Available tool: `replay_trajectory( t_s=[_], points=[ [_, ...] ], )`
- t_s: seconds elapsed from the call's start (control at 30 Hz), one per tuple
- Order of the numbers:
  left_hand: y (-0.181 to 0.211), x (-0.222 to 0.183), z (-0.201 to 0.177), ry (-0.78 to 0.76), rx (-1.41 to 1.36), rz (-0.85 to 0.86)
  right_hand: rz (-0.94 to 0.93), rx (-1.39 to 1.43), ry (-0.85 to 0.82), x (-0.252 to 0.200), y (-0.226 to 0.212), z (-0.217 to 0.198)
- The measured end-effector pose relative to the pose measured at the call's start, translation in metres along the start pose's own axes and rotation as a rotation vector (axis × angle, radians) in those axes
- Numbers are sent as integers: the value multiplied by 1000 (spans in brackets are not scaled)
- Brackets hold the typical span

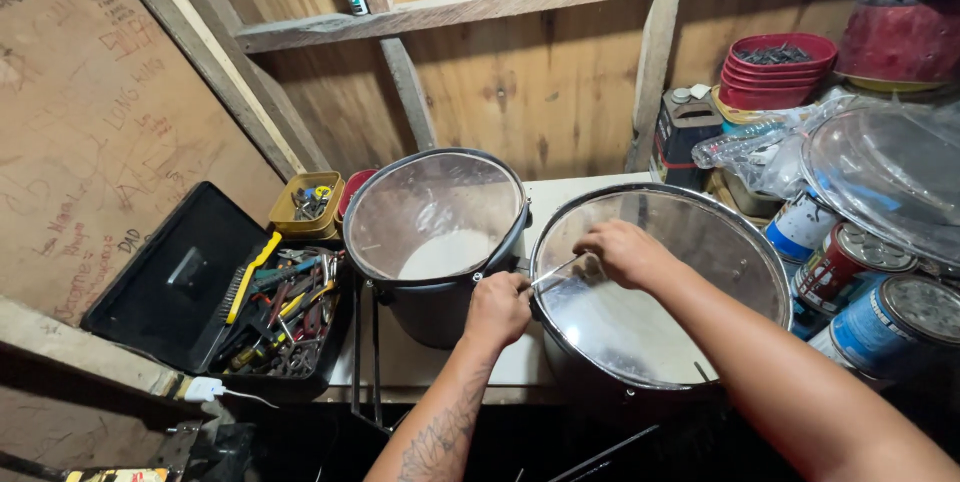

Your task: Cleaning and preparing drum shells and heads on a workbench using a cloth

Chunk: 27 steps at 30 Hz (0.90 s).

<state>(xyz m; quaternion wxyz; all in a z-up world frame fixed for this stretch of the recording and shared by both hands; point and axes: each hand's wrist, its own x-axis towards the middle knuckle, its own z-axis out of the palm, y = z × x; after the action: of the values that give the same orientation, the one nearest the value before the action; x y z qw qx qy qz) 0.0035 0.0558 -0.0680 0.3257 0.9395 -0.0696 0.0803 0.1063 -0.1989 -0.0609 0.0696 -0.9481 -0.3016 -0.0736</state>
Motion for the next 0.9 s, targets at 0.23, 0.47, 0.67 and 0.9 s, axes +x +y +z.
replay_trajectory(
  t_s=[0.23, 0.47, 0.67, 0.9],
  points=[
    [-9, 0, 1, 19, -98, 7, -15, 65, 9, -62, -27, -32],
    [-22, -10, 12, 38, -180, 0, -60, -29, 74, -77, -33, -25],
    [-8, -27, 9, 164, -224, 56, -84, -100, 48, -66, -37, -28],
    [-10, -38, 8, 202, -30, 151, -25, -4, -14, -82, -45, -21]
  ],
)
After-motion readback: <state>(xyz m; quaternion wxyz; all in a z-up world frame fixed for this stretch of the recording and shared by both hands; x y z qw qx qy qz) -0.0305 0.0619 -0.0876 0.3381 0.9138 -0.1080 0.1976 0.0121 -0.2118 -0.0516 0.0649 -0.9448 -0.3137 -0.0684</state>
